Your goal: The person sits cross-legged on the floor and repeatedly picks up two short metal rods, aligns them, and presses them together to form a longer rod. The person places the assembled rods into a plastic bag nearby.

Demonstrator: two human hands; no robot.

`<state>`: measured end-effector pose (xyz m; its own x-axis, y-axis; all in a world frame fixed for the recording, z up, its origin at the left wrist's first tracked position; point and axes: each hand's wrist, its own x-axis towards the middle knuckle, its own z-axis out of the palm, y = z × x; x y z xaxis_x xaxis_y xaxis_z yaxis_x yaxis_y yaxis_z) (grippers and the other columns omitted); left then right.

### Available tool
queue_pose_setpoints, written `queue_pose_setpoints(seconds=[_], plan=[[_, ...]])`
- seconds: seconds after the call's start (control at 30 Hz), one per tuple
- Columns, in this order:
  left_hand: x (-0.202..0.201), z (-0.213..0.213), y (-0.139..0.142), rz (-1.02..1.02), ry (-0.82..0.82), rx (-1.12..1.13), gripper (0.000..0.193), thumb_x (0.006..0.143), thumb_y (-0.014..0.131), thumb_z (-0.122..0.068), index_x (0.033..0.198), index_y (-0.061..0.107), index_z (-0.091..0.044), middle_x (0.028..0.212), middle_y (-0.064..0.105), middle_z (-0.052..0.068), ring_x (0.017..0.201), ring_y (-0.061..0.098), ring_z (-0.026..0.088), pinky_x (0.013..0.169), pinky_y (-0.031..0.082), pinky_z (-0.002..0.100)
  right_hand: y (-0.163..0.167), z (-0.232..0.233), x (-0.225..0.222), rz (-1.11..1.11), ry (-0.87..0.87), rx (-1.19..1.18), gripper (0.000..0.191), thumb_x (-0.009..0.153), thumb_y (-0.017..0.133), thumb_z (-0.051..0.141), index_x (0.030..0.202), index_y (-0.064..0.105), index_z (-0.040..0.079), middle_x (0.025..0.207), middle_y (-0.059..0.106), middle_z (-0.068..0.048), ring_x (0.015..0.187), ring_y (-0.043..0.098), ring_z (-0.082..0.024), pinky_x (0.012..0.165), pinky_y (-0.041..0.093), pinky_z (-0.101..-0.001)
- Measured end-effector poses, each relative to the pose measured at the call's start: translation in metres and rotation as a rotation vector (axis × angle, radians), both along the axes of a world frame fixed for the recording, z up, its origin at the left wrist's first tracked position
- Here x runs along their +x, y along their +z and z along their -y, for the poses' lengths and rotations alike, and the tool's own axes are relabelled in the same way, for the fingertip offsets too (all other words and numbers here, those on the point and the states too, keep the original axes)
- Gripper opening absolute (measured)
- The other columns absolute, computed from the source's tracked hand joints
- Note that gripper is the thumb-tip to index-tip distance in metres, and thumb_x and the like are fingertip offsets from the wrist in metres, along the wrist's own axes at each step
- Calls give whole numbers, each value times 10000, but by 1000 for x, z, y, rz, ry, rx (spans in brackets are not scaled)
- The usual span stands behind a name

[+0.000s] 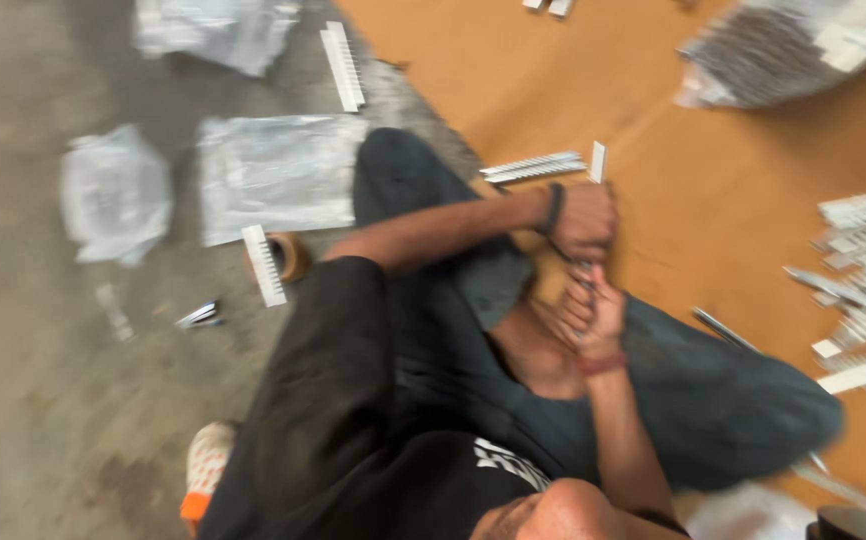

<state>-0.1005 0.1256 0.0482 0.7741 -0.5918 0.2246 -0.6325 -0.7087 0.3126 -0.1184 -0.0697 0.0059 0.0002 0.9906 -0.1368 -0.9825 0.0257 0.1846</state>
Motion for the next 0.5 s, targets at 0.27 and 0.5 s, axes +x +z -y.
queue_pose_setpoints(seconds=[0.27,0.5], plan=[[62,22,6,-257,80,405,308,725,424,-345,562,565,-125,550,552,100,511,526,261,508,416,394,-28,11,15,1440,64,-778,293,877,349,301,834,474,39,638,450,-81,541,420,-169,500,324,-293],[183,198,65,421,-221,-9,222,801,470,-286,743,557,-89,641,532,66,660,514,196,747,401,378,-19,15,12,1842,-290,-783,336,877,365,280,987,457,-24,945,511,-228,878,486,-334,754,379,-374]])
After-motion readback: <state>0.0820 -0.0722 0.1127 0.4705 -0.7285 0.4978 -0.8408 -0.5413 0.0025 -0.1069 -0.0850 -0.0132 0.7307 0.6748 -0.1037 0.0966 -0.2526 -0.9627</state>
